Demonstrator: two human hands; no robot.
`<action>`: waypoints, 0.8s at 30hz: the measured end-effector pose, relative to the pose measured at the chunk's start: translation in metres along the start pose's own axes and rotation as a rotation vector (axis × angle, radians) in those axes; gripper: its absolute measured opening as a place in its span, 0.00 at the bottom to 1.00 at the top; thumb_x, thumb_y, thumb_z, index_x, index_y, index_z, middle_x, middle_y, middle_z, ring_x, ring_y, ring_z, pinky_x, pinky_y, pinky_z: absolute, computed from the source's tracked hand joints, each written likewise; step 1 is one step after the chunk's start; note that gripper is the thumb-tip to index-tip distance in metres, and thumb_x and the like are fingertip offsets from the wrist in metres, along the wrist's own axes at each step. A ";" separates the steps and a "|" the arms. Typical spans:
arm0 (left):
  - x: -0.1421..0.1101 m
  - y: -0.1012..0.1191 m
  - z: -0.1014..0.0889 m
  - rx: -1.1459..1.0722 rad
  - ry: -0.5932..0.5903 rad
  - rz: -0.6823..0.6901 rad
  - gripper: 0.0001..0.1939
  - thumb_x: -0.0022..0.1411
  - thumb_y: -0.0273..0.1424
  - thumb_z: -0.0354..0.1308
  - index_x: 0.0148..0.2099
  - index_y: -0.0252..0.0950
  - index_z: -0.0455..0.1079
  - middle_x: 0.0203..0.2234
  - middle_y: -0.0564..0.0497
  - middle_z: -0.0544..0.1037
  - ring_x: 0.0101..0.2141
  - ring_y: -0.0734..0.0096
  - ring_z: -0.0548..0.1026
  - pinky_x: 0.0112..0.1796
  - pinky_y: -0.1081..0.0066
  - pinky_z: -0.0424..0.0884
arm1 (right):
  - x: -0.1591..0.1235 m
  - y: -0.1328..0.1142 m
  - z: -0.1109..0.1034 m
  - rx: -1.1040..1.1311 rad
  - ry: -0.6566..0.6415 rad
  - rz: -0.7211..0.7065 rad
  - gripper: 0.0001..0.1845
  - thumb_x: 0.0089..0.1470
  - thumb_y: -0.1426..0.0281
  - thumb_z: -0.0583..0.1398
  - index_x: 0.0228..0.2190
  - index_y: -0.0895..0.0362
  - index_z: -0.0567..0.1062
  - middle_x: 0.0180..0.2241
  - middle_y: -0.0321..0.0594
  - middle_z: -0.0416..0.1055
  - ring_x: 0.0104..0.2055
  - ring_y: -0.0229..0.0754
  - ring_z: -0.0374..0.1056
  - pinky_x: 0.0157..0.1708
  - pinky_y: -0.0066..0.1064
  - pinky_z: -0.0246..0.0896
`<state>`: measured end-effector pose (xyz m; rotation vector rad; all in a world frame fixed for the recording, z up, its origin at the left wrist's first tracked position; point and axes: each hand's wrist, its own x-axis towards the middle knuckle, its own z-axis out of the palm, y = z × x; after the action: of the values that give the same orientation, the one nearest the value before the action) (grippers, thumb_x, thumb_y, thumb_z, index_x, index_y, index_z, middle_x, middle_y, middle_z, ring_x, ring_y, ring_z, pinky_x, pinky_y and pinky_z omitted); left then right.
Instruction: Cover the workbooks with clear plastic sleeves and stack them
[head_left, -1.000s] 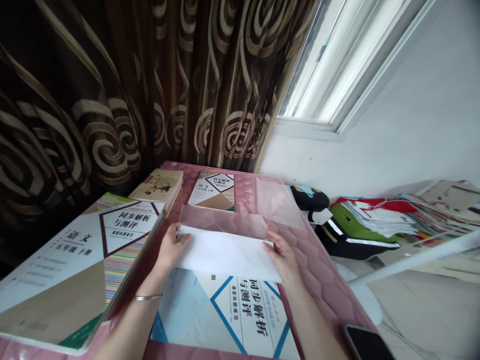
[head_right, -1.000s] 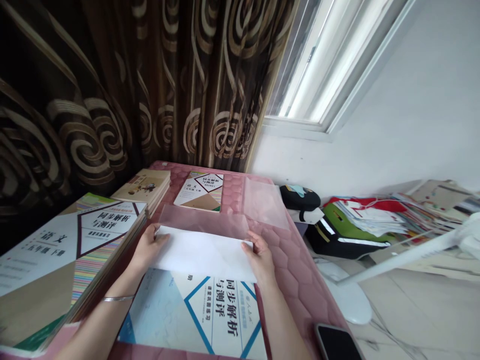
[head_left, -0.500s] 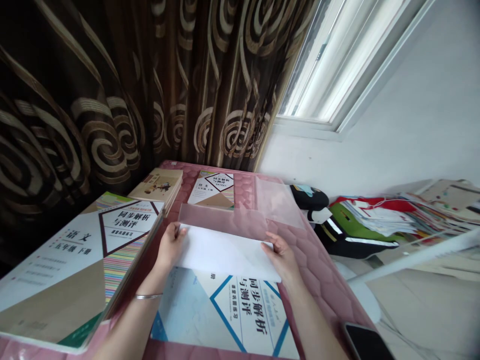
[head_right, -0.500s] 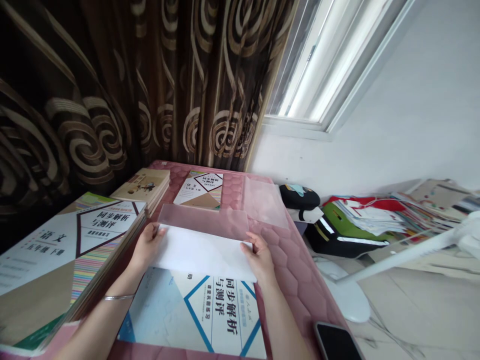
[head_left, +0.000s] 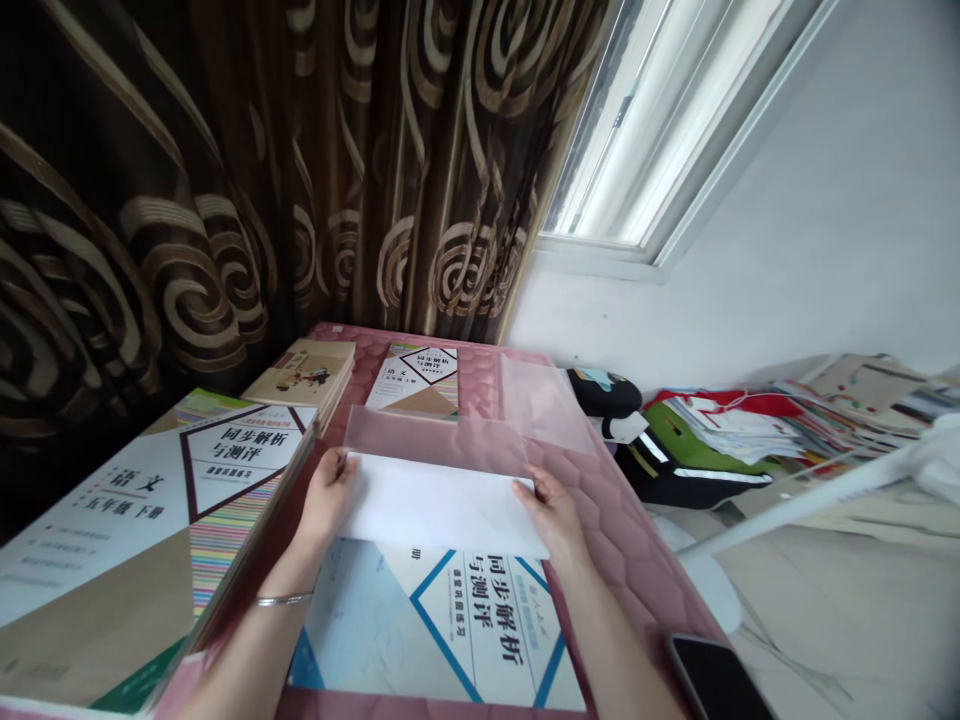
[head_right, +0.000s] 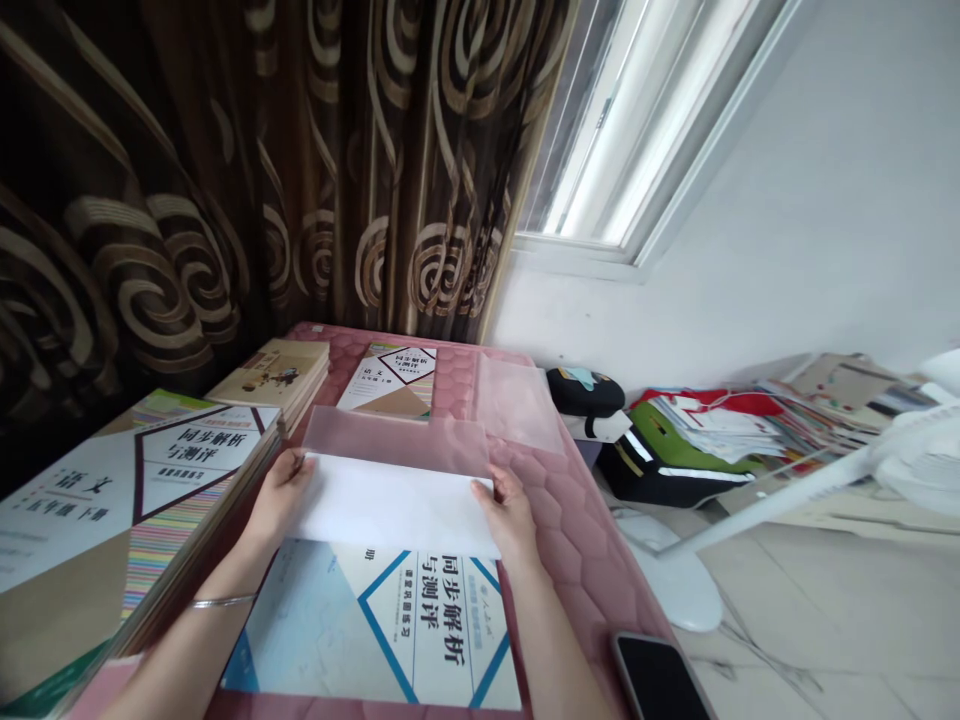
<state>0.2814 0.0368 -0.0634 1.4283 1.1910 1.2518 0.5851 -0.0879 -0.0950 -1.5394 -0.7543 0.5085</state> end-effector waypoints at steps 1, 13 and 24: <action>0.000 0.000 0.000 -0.004 0.007 -0.002 0.14 0.50 0.42 0.59 0.34 0.37 0.67 0.25 0.55 0.73 0.31 0.69 0.71 0.34 0.72 0.66 | 0.000 -0.001 0.000 0.002 -0.004 -0.002 0.28 0.36 0.55 0.67 0.39 0.56 0.76 0.29 0.39 0.77 0.30 0.45 0.72 0.27 0.33 0.67; -0.002 0.006 0.001 -0.024 0.036 0.025 0.12 0.49 0.39 0.59 0.32 0.37 0.68 0.24 0.57 0.72 0.29 0.72 0.69 0.34 0.74 0.64 | -0.006 -0.016 -0.006 0.174 -0.044 0.169 0.21 0.32 0.53 0.69 0.26 0.55 0.77 0.23 0.36 0.74 0.23 0.41 0.67 0.22 0.30 0.60; -0.003 0.009 0.001 -0.052 0.063 0.040 0.11 0.49 0.39 0.60 0.31 0.37 0.68 0.22 0.57 0.72 0.28 0.73 0.68 0.33 0.74 0.64 | -0.007 -0.021 -0.011 0.134 -0.050 0.175 0.21 0.34 0.52 0.69 0.26 0.55 0.78 0.24 0.36 0.74 0.25 0.42 0.67 0.24 0.30 0.59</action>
<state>0.2837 0.0328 -0.0554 1.3898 1.1690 1.3546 0.5843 -0.1006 -0.0736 -1.4789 -0.6143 0.7158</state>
